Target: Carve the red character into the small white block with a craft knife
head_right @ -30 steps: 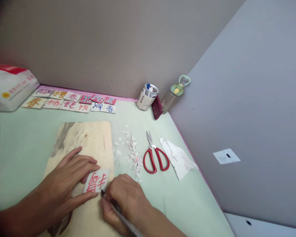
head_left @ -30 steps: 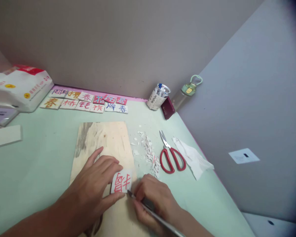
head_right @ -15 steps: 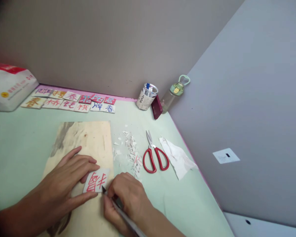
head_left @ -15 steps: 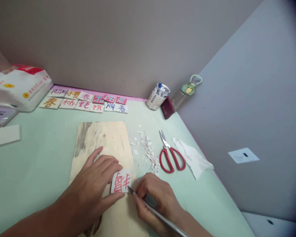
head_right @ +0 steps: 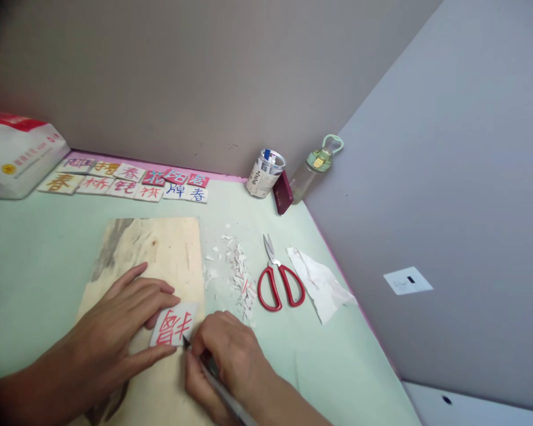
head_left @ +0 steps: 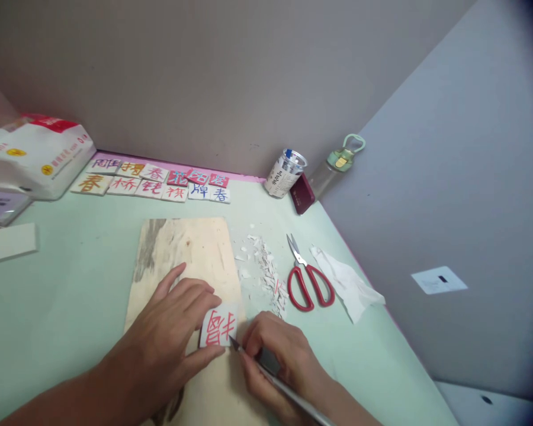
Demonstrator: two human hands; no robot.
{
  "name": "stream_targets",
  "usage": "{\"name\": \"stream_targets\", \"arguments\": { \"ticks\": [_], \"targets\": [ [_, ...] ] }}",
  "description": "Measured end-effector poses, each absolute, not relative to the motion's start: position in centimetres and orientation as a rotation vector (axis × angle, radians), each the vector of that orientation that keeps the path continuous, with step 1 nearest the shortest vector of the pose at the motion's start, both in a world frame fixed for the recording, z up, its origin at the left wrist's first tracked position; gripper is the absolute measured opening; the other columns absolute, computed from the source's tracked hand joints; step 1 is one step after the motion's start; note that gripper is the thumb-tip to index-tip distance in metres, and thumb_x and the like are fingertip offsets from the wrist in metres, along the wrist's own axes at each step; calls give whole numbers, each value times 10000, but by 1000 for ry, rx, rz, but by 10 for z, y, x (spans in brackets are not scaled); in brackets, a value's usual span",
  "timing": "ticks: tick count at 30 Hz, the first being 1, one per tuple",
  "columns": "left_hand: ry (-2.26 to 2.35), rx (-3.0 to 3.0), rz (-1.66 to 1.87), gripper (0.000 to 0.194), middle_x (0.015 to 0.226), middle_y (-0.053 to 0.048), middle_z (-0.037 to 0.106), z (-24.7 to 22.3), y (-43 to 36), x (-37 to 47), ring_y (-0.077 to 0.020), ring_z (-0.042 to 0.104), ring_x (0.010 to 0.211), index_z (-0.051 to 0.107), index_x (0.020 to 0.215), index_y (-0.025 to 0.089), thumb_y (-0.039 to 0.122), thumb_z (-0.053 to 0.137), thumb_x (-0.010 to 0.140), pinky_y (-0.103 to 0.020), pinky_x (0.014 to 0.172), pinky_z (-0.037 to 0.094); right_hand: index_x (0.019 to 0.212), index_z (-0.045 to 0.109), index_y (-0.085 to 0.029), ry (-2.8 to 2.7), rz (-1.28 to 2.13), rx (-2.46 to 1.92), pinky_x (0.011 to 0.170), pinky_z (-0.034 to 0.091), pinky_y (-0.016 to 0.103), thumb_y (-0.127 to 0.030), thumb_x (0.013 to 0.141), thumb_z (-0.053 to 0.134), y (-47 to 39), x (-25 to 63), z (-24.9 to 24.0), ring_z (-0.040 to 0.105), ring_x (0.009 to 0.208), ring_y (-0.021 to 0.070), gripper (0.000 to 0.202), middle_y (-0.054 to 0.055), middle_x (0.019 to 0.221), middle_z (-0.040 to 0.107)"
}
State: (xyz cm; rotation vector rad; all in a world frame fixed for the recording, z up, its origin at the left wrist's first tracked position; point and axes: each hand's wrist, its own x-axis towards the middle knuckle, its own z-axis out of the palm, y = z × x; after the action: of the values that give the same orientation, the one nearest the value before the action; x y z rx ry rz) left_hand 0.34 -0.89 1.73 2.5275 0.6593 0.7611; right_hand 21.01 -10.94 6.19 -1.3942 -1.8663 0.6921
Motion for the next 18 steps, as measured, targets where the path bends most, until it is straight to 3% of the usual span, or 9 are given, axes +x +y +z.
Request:
{"name": "stream_targets", "arguments": {
  "ticks": [7,15,18],
  "targets": [
    [639,2550,751,368,1046,-13,637,17,-8,3,-246,609,1089,524,1177,229,218,733,875,-533,1239,177,765,493,-218,-1717,959,-1445,616,424,249,-145,873,557,-106,213,75,542,675,121,145,-7,765,618],
    [649,2541,727,420,1020,-8,622,18,-8,4,-254,593,1105,503,1187,242,183,748,851,-556,1236,187,757,482,-226,-1698,885,-1514,573,401,250,-196,898,527,-104,213,72,513,641,125,151,-18,721,568],
    [650,2543,733,413,1026,-8,623,17,-8,5,-250,596,1096,506,1183,239,184,747,852,-549,1235,186,784,473,-229,-1832,686,-1449,579,415,243,-143,900,506,-104,211,62,530,640,125,148,-14,729,585]
  ]
}}
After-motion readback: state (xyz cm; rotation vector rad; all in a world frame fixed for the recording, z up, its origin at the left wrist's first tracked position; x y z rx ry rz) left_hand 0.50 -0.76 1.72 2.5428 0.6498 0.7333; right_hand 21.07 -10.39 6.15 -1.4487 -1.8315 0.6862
